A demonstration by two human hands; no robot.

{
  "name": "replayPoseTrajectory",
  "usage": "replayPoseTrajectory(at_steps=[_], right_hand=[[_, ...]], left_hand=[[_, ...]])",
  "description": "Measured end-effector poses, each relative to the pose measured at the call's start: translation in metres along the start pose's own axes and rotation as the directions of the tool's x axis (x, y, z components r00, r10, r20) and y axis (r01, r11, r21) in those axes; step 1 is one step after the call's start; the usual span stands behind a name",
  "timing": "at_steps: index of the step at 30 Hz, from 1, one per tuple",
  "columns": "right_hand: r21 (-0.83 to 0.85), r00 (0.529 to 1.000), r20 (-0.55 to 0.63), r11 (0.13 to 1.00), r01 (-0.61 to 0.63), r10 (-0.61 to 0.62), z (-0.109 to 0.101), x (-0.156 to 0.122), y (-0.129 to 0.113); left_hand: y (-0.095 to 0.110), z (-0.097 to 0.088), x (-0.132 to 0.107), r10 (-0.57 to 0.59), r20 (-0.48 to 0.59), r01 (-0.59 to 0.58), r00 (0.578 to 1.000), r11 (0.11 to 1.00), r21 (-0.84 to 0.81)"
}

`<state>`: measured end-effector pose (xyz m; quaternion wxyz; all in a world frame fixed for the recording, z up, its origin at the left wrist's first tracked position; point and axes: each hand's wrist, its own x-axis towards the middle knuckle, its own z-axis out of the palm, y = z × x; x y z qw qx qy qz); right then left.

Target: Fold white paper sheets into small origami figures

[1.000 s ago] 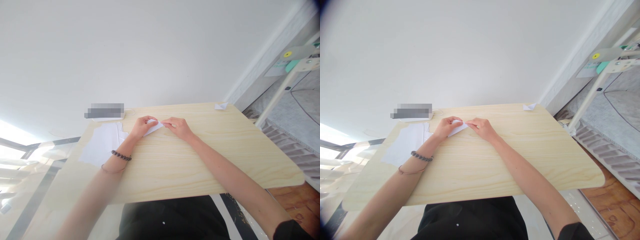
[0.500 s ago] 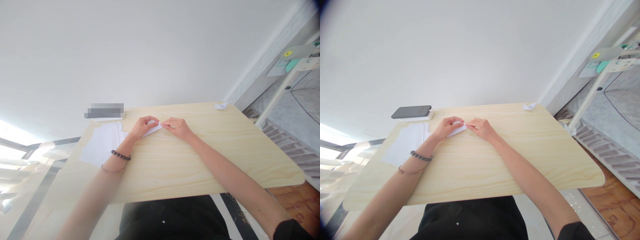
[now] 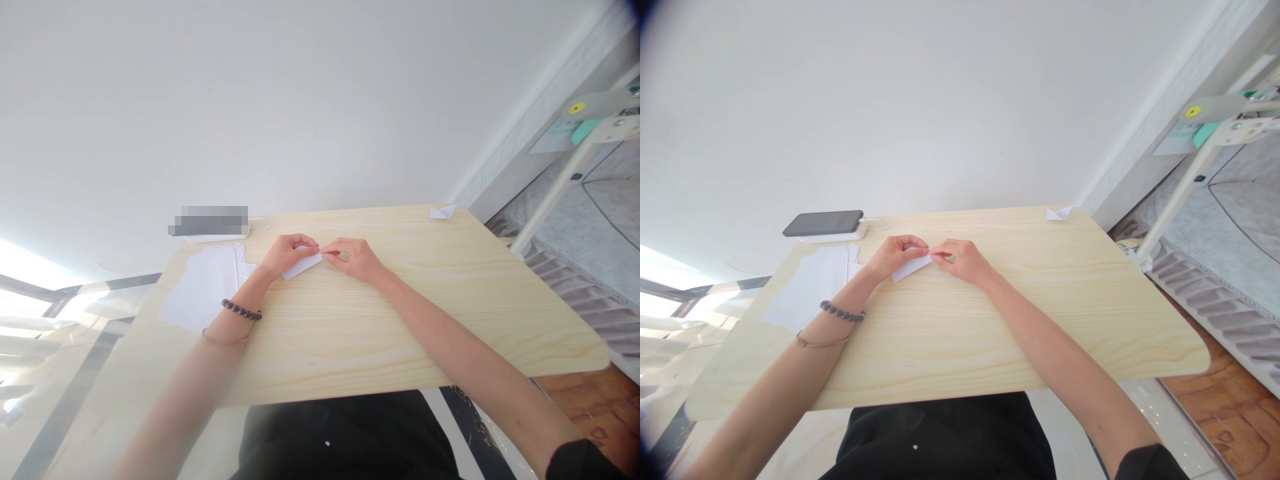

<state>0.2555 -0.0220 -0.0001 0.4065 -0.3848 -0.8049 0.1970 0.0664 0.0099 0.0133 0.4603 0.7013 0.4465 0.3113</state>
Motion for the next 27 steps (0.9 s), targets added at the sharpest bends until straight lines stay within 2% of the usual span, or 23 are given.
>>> replayPoseTrajectory(at_steps=[4, 10, 18, 27], right_hand=[[-0.016, 0.995, 0.040, 0.996, -0.088, 0.088, 0.000, -0.001, 0.002], [-0.173, 0.992, 0.105, 0.984, -0.048, 0.066, 0.002, 0.001, 0.003], [-0.126, 0.988, 0.138, 0.991, -0.050, 0.067, 0.000, 0.000, 0.002], [-0.104, 0.984, 0.125, 0.988, -0.115, 0.128, -0.001, -0.001, 0.000]], left_hand=[[0.000, 0.001, 0.000, 0.014, 0.004, -0.014, 1.000, 0.999, 0.032], [-0.001, 0.003, 0.000, 0.045, 0.004, -0.046, 0.999, 0.998, 0.051], [0.003, 0.003, -0.002, 0.079, 0.037, -0.083, 0.996, 0.988, 0.128], [0.011, 0.006, -0.006, 0.066, 0.033, -0.074, 0.997, 0.923, 0.378]])
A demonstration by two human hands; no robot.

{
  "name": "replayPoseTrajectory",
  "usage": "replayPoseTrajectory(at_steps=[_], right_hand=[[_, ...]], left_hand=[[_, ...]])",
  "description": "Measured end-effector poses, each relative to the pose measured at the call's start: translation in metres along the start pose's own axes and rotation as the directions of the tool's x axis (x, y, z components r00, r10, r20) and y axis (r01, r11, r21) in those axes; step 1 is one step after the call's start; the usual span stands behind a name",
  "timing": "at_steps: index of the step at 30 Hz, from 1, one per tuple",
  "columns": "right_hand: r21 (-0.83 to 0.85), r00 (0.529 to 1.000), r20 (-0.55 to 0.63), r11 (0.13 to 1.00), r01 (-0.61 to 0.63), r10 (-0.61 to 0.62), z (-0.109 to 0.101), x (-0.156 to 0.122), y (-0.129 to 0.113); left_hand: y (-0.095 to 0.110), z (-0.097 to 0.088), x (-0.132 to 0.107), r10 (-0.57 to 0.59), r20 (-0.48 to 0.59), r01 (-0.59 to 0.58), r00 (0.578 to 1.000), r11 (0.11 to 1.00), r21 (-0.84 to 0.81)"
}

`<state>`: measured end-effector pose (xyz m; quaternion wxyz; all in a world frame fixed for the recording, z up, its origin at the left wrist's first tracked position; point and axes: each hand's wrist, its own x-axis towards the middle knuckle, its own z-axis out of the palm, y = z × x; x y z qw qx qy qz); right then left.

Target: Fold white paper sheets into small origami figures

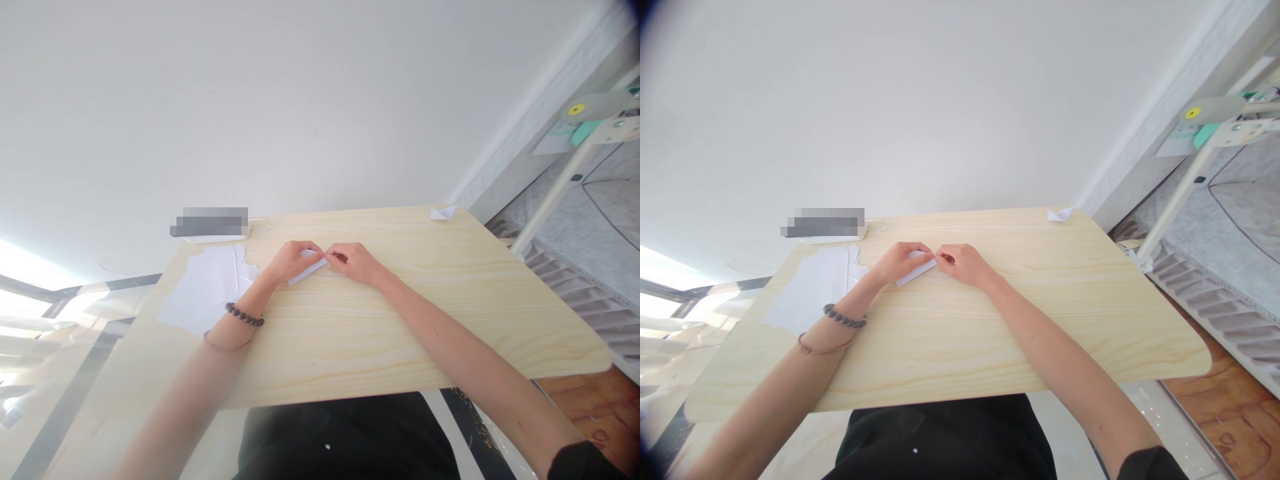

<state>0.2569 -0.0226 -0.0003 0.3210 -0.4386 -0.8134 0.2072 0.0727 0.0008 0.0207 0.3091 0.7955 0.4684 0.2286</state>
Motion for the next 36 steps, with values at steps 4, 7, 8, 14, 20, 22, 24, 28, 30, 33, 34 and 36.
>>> replayPoseTrajectory(at_steps=[4, 7, 8, 14, 20, 22, 24, 28, 30, 33, 34, 36], right_hand=[[-0.007, 1.000, 0.011, 1.000, -0.017, 0.017, 0.0001, 0.0004, -0.0013], [-0.008, 0.999, 0.031, 1.000, -0.020, 0.020, 0.0003, 0.0010, -0.0007], [-0.005, 0.999, 0.040, 1.000, -0.023, 0.023, 0.0001, 0.0012, -0.0003], [0.033, 0.994, 0.102, 0.998, -0.047, 0.044, -0.0030, 0.0013, 0.0004], [0.012, 0.995, 0.078, 0.998, -0.061, 0.060, -0.0028, 0.0019, -0.0013], [0.013, 0.995, 0.081, 0.998, -0.063, 0.062, -0.0023, 0.0019, -0.0009], [0.018, 0.994, 0.092, 0.998, -0.062, 0.060, -0.0021, 0.0019, 0.0000], [0.016, 0.993, 0.104, 0.998, -0.056, 0.054, -0.0024, 0.0015, 0.0012], [0.018, 0.993, 0.102, 0.998, -0.057, 0.055, -0.0027, 0.0013, 0.0003], [0.024, 0.995, 0.086, 0.998, -0.058, 0.056, -0.0031, 0.0010, -0.0021], [0.025, 0.995, 0.080, 0.998, -0.060, 0.058, -0.0031, 0.0009, -0.0027], [0.028, 0.995, 0.075, 0.997, -0.066, 0.064, -0.0031, 0.0010, -0.0028]], left_hand=[[-0.0007, 0.0000, 0.0003, 0.011, 0.024, -0.011, 1.000, 1.000, -0.016], [-0.0007, -0.0004, -0.0002, 0.030, 0.037, -0.028, 0.999, 0.998, -0.049], [-0.0006, -0.0006, -0.0004, 0.035, 0.040, -0.032, 0.999, 0.998, -0.056], [0.0006, -0.0011, -0.0011, 0.012, 0.050, -0.010, 0.999, 0.999, -0.041], [0.0019, -0.0008, -0.0014, 0.015, 0.048, -0.013, 0.999, 0.999, -0.040], [0.0015, -0.0005, -0.0013, 0.028, 0.047, -0.025, 0.999, 0.999, -0.047], [0.0007, -0.0004, -0.0011, 0.043, 0.049, -0.040, 0.998, 0.997, -0.061], [0.0002, -0.0007, -0.0012, 0.030, 0.058, -0.027, 0.998, 0.997, -0.066], [0.0006, -0.0009, -0.0013, 0.024, 0.063, -0.020, 0.998, 0.998, -0.064], [0.0003, -0.0006, -0.0010, 0.026, 0.068, -0.021, 0.997, 0.997, -0.071], [-0.0002, -0.0004, -0.0007, 0.029, 0.070, -0.023, 0.997, 0.997, -0.078], [-0.0014, 0.0001, -0.0002, 0.036, 0.074, -0.029, 0.997, 0.995, -0.098]])
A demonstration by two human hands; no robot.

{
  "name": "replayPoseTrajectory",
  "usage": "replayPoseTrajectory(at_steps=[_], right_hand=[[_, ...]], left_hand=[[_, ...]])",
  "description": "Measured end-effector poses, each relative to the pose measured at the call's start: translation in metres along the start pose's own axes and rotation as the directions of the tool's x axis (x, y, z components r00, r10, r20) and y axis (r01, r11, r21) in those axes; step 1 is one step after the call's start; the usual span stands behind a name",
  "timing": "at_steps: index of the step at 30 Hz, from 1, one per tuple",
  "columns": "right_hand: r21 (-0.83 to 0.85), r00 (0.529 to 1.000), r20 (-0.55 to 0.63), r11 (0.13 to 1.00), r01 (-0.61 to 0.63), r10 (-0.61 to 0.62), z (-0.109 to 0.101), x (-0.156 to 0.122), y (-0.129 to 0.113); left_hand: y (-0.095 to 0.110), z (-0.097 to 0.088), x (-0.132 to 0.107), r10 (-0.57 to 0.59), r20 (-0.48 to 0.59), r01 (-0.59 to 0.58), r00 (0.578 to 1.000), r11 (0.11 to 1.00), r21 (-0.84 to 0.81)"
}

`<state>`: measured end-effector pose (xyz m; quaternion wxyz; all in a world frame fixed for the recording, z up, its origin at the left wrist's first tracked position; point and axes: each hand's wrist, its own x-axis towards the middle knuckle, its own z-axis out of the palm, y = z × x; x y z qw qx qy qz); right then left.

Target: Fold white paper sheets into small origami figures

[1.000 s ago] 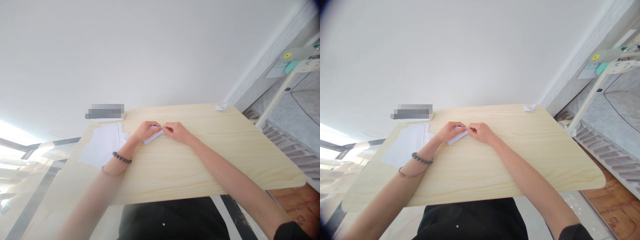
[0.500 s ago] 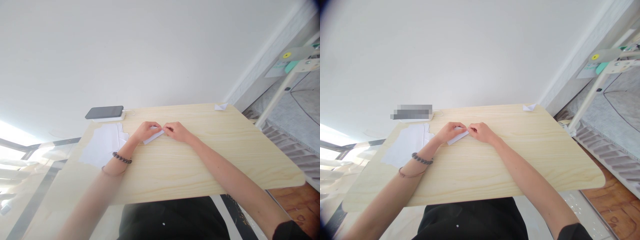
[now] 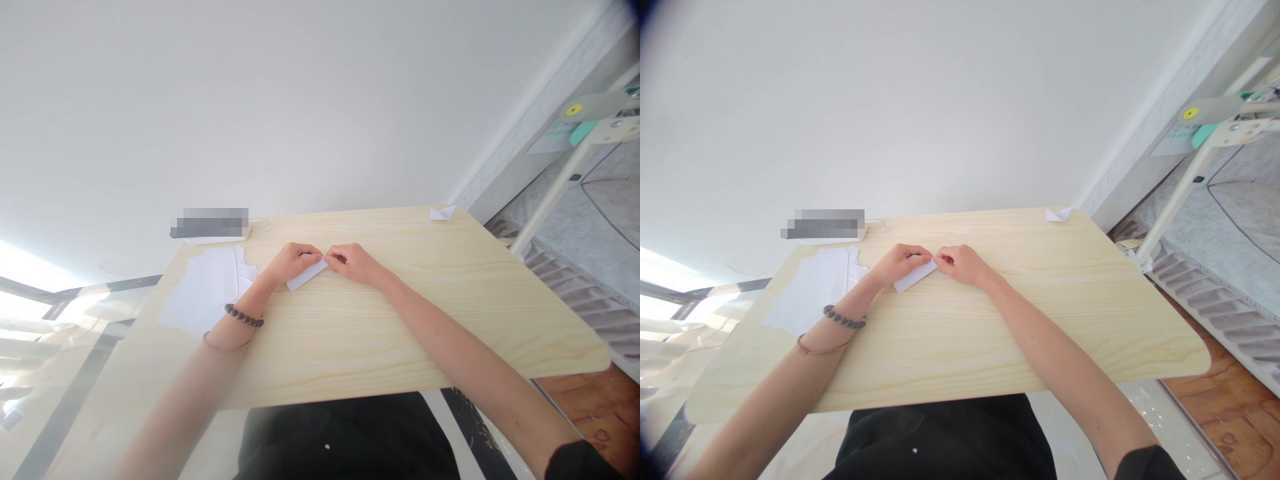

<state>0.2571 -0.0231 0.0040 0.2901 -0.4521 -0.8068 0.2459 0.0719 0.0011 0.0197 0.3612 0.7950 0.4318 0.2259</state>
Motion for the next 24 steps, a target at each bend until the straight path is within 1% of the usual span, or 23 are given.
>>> replayPoseTrajectory(at_steps=[8, 17, 24], right_hand=[[0.011, 1.000, 0.020, 1.000, -0.008, 0.008, 0.0003, 0.0011, 0.0040], [0.028, 1.000, -0.005, 1.000, -0.009, 0.009, 0.0005, 0.0005, 0.0002], [0.010, 1.000, 0.004, 1.000, -0.005, 0.005, 0.0006, 0.0014, 0.0032]], left_hand=[[0.0005, -0.0002, -0.0008, -0.011, -0.005, 0.011, 1.000, 1.000, 0.014], [-0.0010, 0.0014, -0.0006, -0.051, -0.010, 0.052, 0.999, 0.998, 0.021], [0.0011, 0.0009, -0.0013, -0.044, -0.015, 0.044, 0.999, 0.999, 0.017]])
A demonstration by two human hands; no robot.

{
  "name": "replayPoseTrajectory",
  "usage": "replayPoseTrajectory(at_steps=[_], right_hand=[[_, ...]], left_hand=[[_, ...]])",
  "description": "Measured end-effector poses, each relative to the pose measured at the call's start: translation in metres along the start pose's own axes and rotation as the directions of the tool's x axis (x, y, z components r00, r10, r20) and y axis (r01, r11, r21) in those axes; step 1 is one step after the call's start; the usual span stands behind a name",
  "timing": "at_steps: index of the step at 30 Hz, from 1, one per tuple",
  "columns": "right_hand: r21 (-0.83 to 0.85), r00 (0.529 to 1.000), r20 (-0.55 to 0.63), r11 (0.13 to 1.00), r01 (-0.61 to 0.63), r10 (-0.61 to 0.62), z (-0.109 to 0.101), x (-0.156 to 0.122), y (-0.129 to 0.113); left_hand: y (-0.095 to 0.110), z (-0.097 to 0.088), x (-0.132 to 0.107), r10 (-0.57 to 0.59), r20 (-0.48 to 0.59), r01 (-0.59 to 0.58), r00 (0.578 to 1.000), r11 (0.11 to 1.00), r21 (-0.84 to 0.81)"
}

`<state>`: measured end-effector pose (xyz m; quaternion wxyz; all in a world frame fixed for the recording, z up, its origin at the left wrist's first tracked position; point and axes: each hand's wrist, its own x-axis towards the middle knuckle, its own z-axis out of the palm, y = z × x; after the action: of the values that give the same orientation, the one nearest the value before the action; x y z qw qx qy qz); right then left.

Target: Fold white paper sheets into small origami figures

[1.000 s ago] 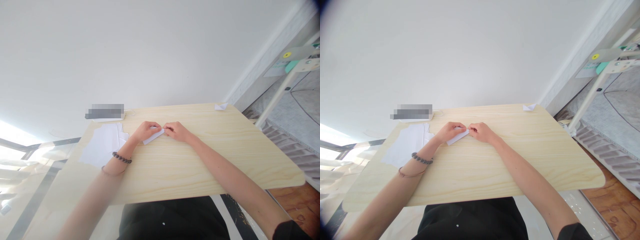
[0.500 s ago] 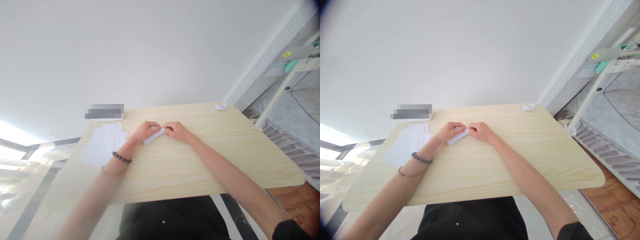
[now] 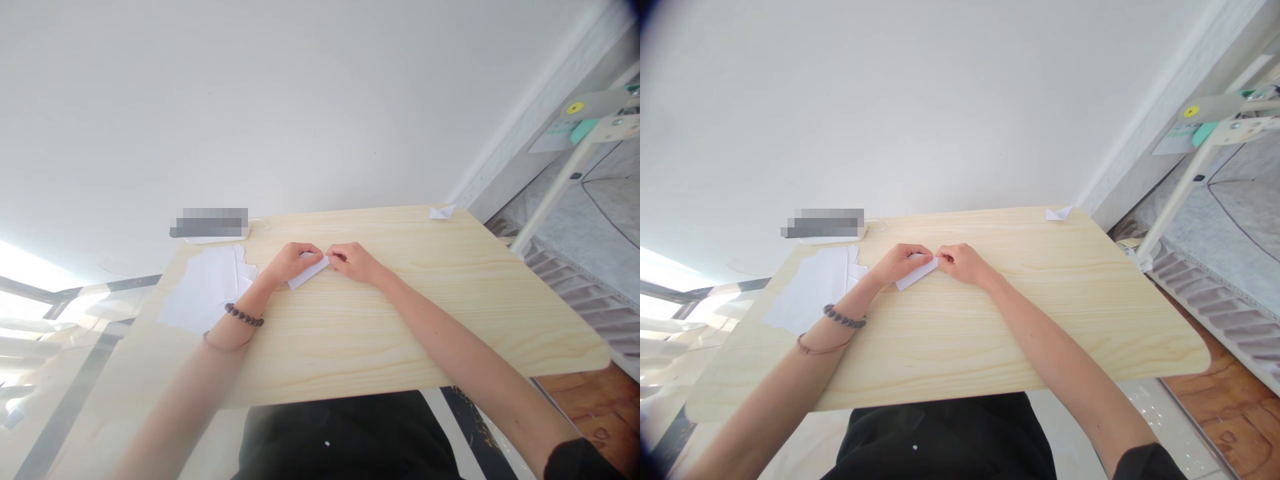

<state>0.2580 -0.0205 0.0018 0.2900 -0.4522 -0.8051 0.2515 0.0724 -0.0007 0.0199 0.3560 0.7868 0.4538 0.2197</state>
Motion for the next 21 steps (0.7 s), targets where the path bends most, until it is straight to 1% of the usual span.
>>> replayPoseTrajectory(at_steps=[5, 11, 17, 21], right_hand=[[-0.017, 1.000, 0.001, 1.000, 0.017, -0.017, -0.0005, 0.0001, -0.0010], [-0.021, 1.000, 0.000, 1.000, 0.013, -0.013, -0.0004, -0.0005, -0.0023], [-0.022, 1.000, 0.018, 0.999, 0.025, -0.024, 0.0004, 0.0010, 0.0011], [0.007, 0.999, 0.040, 1.000, 0.019, -0.019, -0.0009, 0.0012, 0.0008]], left_hand=[[-0.0010, -0.0002, 0.0004, 0.018, 0.015, -0.018, 1.000, 1.000, -0.011], [-0.0012, 0.0006, 0.0005, 0.010, 0.001, -0.010, 1.000, 1.000, 0.009], [-0.0013, 0.0001, 0.0007, 0.030, 0.018, -0.030, 0.999, 1.000, -0.001], [-0.0013, -0.0004, 0.0004, 0.030, 0.016, -0.030, 0.999, 0.999, 0.012]])
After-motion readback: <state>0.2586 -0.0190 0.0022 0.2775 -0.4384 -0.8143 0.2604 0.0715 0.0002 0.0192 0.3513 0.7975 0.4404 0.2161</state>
